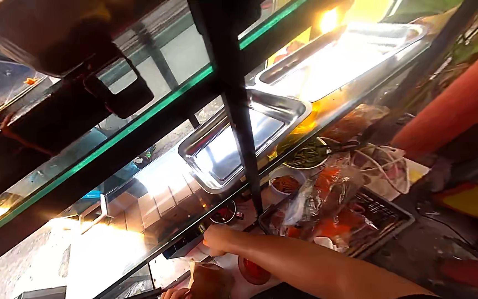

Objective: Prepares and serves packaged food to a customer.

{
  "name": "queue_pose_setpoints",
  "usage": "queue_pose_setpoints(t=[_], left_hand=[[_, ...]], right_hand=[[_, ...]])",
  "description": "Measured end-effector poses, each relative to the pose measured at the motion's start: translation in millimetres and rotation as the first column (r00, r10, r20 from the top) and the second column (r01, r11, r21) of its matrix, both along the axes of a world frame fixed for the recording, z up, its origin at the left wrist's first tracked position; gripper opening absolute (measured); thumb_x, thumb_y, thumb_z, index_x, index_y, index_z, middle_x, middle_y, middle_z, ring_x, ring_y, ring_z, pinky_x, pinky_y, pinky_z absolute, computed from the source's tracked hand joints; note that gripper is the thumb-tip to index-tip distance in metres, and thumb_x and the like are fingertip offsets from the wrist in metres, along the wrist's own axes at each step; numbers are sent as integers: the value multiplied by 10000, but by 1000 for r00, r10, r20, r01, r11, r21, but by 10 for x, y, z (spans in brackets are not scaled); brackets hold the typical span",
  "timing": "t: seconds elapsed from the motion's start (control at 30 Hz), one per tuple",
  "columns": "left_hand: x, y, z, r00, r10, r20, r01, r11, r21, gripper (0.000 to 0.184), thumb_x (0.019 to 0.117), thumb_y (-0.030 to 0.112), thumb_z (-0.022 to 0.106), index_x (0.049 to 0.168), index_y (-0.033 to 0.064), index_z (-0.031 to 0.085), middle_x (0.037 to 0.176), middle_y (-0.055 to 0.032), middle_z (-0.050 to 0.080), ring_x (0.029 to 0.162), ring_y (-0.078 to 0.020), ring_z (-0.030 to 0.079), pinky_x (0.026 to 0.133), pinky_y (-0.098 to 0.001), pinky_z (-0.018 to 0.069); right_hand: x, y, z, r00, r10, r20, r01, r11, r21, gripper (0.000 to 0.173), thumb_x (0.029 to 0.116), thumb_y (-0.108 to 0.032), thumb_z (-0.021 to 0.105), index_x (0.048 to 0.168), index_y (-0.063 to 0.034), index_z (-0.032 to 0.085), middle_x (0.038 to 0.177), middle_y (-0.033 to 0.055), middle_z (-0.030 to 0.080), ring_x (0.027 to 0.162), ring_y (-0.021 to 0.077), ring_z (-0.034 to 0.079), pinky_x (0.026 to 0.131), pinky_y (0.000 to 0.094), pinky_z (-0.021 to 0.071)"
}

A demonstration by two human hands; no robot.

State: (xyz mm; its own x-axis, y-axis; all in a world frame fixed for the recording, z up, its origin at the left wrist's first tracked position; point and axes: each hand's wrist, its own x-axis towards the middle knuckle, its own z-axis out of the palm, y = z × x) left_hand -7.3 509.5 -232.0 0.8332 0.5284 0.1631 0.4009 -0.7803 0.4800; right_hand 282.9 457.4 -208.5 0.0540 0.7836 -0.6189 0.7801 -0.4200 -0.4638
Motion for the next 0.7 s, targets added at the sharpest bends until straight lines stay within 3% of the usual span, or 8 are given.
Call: queue_pose_setpoints(t=[0.07,0.13,0.17,0.27,0.33,0.4,0.6,0.7], left_hand=[[-7,0,-2,1000,17,15,-17,1000,-7,176,968,242,676,1008,114,789,931,-54,726,940,-208,677,893,-399,552],[21,-27,22,1000,24,7,-24,1000,8,164,969,263,679,1017,154,792,939,-22,726,943,-190,673,892,-411,548],[38,-53,39,1000,24,-7,-24,999,22,165,976,286,673,1025,184,792,945,1,724,950,-177,672,893,-417,546],[141,-135,105,1000,12,-25,-10,997,77,171,992,326,640,1020,240,786,939,45,713,951,-145,661,873,-408,543],[211,-167,130,999,-1,-35,5,994,113,172,993,315,618,1007,254,779,944,65,710,958,-127,658,885,-392,538],[256,-183,128,999,-6,-48,13,989,146,176,998,325,620,1005,266,786,947,83,715,961,-108,657,899,-373,532],[285,-229,169,998,19,-55,-9,985,175,179,989,348,629,968,262,785,934,95,719,974,-88,656,941,-362,512],[303,-251,205,998,52,-33,-47,987,151,159,958,347,673,926,236,782,891,93,735,920,-86,679,925,-367,528]], right_hand=[[109,-25,155,994,30,-105,-17,992,121,479,925,-420,687,1084,31,670,1085,262,671,1051,434,658,846,659,519],[116,-86,341,975,89,-203,-35,966,255,474,949,-428,650,1251,-63,671,1190,216,656,1142,389,625,941,623,498],[77,-135,432,970,149,-192,-83,946,314,472,943,-415,647,1301,-108,657,1237,195,627,1145,377,618,940,611,506],[-129,-262,560,924,381,33,-358,832,424,523,848,-417,717,1255,-97,641,1271,207,559,976,401,641,761,616,544],[-264,-295,512,848,502,171,-523,736,429,551,823,-441,758,1185,-43,641,1301,234,540,928,424,645,692,613,548],[-335,-298,490,787,569,240,-614,681,400,524,846,-422,776,1134,-4,644,1328,249,543,938,431,650,695,598,553],[-397,-238,543,691,662,292,-723,634,275,403,894,-336,735,1053,28,666,1230,232,601,929,422,647,690,582,544],[-423,-216,558,655,695,297,-756,612,233,316,897,-257,726,1022,28,670,1165,218,624,925,412,645,682,574,536]])
